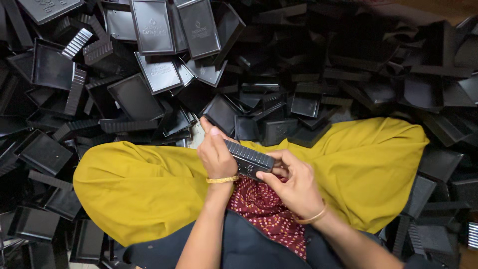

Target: The person sits cross-legged on the floor surrounded by a large pile of black plastic boxes. They pick up bases and lids one at a time, fit the lids onto the bases by hand, set the closed boxes aside, and near the end place assembled boxes into a cardboard carton.

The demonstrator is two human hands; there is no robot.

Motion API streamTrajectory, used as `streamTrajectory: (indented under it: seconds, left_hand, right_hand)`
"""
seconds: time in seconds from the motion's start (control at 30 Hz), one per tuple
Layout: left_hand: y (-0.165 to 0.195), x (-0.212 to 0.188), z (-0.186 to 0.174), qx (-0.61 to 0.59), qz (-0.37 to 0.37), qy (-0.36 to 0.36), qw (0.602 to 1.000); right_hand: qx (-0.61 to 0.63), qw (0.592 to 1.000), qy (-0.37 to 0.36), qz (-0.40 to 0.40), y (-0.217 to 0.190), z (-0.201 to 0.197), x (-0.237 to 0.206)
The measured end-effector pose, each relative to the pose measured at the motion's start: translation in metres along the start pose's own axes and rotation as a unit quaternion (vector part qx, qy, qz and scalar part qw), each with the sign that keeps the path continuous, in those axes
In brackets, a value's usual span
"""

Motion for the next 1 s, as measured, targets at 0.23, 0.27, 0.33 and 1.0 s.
streamTrajectory:
  seconds: [0.23, 0.27, 0.33, 1.0]
  left_hand:
    - [-0.011, 0.046, -0.009, -0.005, -0.024, -0.02, 0.999]
    - [-0.01, 0.059, -0.013, 0.106, 0.017, -0.002, 0.994]
    - [-0.008, 0.072, -0.009, 0.25, 0.046, 0.007, 0.967]
    - [-0.04, 0.008, 0.015, -0.555, -0.354, -0.084, 0.748]
  right_hand:
    - [-0.042, 0.963, 0.035, -0.263, -0.125, -0.075, 0.082]
    - [0.345, 0.914, -0.019, -0.214, -0.136, -0.086, 0.096]
    - [0.245, 0.932, 0.016, -0.268, -0.152, -0.095, 0.103]
    - [-0.107, 0.976, -0.047, -0.186, -0.014, -0.05, 0.056]
Point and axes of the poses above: each hand's wrist, its own x-axis towards the middle knuckle, its own z-axis out of the palm, y = z × x, the point moved 3 cm from there along x, towards the middle knuckle, and after that the axes turned 3 degrees about -y, right-handed, at the moved point
